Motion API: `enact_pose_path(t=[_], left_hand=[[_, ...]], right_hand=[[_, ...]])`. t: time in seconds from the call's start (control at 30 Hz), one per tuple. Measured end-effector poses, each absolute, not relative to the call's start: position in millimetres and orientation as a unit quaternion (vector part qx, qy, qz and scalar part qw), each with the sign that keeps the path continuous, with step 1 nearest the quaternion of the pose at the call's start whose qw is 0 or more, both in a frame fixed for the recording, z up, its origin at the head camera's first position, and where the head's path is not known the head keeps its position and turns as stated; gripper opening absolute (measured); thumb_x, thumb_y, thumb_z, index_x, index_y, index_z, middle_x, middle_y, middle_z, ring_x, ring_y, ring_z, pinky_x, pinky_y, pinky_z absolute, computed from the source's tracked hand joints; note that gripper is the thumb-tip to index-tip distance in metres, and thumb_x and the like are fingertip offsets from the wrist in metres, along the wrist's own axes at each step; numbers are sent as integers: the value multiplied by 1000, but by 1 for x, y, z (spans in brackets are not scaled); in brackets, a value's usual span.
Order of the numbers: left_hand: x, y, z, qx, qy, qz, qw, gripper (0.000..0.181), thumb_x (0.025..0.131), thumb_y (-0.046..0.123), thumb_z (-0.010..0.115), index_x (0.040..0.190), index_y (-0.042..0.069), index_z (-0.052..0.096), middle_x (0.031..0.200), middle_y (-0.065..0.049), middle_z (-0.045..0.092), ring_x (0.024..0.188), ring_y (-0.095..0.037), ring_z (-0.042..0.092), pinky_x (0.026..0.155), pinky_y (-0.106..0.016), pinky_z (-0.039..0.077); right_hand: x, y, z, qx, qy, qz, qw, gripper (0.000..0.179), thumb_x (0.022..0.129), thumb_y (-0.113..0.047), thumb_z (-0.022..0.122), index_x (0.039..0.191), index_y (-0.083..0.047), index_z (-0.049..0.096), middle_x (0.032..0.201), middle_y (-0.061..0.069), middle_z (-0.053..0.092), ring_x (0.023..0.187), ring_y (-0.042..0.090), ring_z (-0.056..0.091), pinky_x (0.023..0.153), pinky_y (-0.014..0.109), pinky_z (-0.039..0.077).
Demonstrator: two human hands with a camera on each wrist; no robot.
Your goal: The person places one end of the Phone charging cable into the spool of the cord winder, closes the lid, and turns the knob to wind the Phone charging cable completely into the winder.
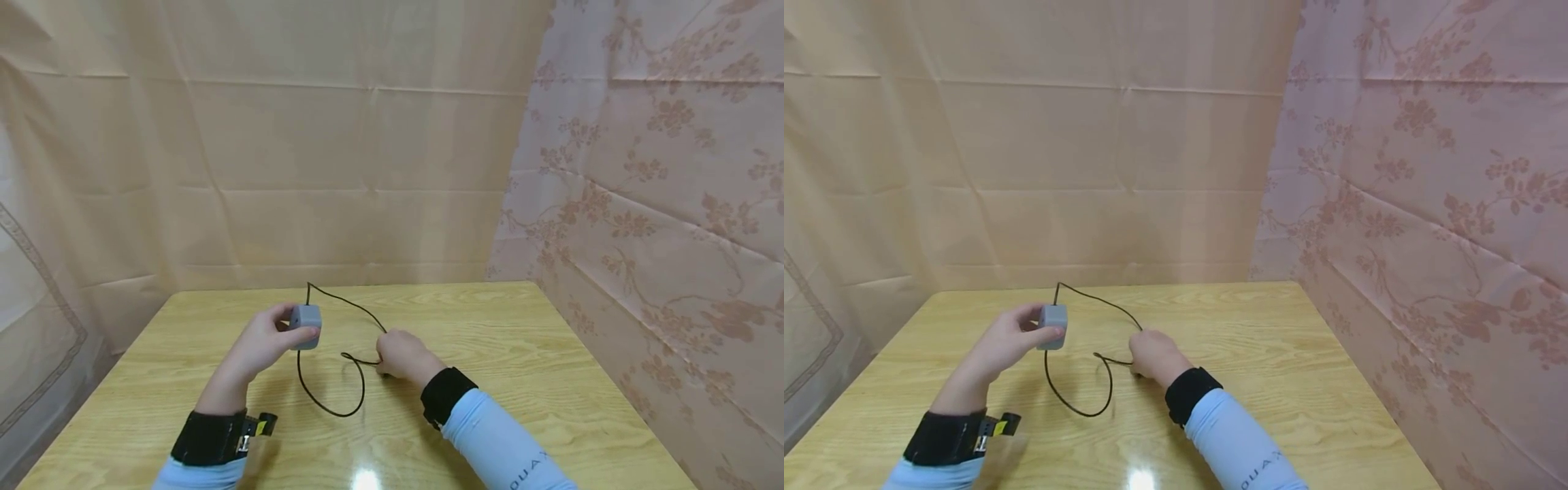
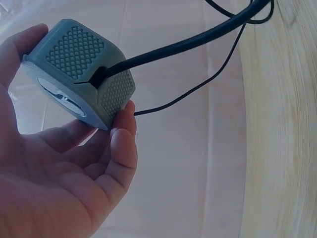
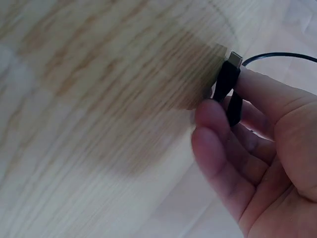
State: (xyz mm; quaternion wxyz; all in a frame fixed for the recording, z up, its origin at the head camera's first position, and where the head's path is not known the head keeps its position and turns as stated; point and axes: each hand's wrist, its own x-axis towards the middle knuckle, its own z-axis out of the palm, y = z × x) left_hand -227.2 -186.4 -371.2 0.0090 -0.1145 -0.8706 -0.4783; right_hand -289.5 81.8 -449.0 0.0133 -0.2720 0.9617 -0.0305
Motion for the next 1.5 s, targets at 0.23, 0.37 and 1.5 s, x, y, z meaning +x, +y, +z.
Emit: enact_pose_path(t=[0.23, 0.37, 1.5], left_hand=[[-230, -188, -371, -111, -871, -479, 10, 77, 92, 43, 76, 148, -2, 45, 126, -19, 60, 107, -32, 58, 84, -40, 52], [-231, -191, -371, -107, -871, -480, 13, 78, 92, 43, 75, 148, -2, 45, 128, -19, 60, 108, -32, 59, 85, -41, 52], [-232, -268, -370, -53, -807, -588, 16, 78, 104, 37, 60, 160, -2, 22, 149, -31, 39, 122, -28, 58, 104, -36, 44]], right_hand=[[-288, 84, -446, -238, 971, 8, 1, 20, 88, -17, 80, 78, -10, 64, 78, 4, 62, 68, 15, 54, 64, 32, 51], [-288, 89, -446, -217, 976, 27, -6, 11, 92, -9, 73, 84, -6, 67, 82, 8, 65, 71, 17, 58, 65, 34, 54], [-308, 282, -429, -200, 866, -456, 54, 35, 101, -24, 66, 130, -5, 70, 96, 9, 70, 86, 26, 63, 82, 44, 52]])
